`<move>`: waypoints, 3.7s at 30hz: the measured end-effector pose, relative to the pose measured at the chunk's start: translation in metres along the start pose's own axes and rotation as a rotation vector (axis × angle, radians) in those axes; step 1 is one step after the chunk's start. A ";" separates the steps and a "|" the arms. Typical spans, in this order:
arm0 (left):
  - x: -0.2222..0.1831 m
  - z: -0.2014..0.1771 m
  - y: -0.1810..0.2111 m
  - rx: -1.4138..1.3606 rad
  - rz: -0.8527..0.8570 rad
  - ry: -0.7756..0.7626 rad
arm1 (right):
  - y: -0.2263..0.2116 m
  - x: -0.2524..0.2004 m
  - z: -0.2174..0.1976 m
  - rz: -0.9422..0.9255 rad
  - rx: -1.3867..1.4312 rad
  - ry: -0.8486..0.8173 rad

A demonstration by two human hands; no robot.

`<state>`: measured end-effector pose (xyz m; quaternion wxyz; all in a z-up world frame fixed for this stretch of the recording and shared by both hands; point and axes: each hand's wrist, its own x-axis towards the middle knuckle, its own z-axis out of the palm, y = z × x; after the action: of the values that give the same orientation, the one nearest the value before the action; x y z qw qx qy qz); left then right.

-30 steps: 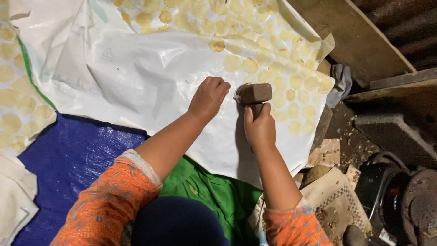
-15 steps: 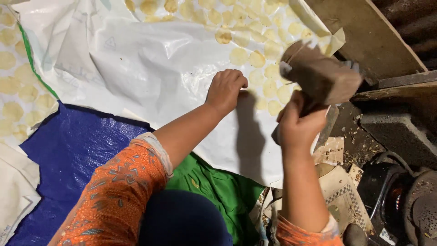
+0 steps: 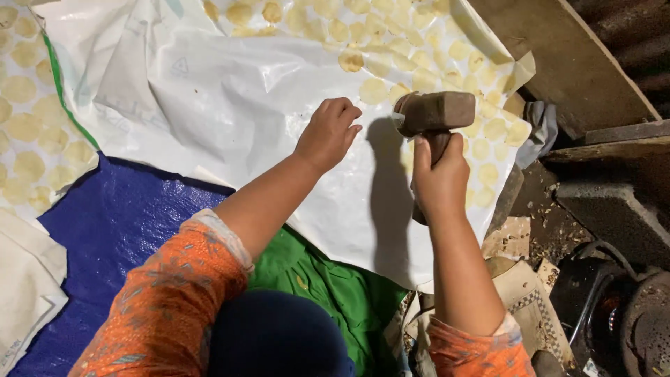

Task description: Cracking the shells of roasted seeds with a stone and flattening the kernels with a wooden mallet.

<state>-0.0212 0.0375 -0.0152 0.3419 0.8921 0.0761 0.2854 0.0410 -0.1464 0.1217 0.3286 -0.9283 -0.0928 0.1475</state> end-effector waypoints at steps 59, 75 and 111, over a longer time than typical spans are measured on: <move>0.016 0.014 -0.013 0.145 -0.186 -0.002 | -0.029 0.042 0.014 -0.145 -0.156 -0.084; -0.007 -0.023 -0.007 0.062 -0.127 0.114 | 0.009 0.072 0.053 -0.357 -0.273 -0.001; -0.004 0.008 0.000 -0.171 -0.066 -0.167 | 0.012 -0.019 0.004 -0.576 0.647 0.202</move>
<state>-0.0200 0.0317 -0.0225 0.4310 0.8774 0.0523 0.2043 0.0225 -0.1588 0.1152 0.6374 -0.7235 -0.2643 -0.0199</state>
